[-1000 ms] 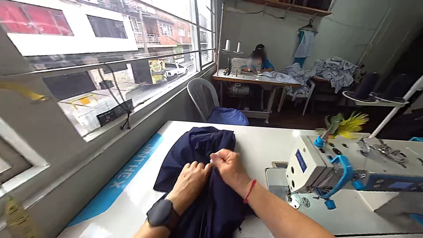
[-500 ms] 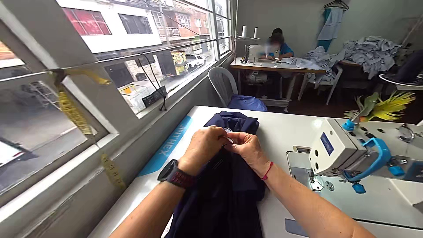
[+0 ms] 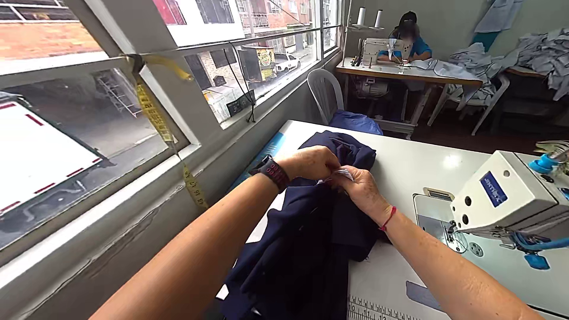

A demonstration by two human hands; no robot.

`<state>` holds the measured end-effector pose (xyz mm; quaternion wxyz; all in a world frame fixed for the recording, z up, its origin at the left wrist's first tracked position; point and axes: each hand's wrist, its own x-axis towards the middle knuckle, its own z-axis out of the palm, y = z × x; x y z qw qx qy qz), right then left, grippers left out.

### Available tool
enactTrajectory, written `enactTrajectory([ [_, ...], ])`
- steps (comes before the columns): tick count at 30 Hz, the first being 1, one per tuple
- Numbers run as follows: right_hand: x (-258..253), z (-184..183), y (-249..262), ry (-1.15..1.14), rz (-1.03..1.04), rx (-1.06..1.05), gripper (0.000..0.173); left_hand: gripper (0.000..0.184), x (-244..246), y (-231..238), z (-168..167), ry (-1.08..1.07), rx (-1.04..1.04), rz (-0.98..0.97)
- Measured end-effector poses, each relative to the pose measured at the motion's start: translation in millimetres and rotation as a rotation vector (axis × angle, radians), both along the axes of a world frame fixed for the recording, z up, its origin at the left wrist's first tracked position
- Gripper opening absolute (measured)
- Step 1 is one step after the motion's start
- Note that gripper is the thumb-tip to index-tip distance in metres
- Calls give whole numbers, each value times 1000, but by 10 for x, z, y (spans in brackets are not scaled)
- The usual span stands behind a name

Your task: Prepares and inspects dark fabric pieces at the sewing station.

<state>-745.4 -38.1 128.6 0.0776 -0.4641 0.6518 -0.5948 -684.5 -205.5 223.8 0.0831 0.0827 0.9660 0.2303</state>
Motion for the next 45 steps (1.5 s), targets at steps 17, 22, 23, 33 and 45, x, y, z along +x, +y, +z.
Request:
enactTrajectory([
  [17, -296, -141, -138, -243, -160, 180, 24, 21, 254, 358, -429, 227, -216, 204],
  [22, -231, -64, -27, -170, -19, 224, 9, 25, 349, 332, -404, 185, -213, 193],
  [23, -235, -69, -4, -43, 10, 260, 17, 27, 358, 300, -412, 171, -176, 201],
  [33, 174, -13, 22, 320, -241, 141, 26, 12, 466, 77, -390, 99, 529, 290],
  [45, -115, -101, 24, 698, 89, -178, 29, 31, 538, 32, -793, 7, 1208, 377],
])
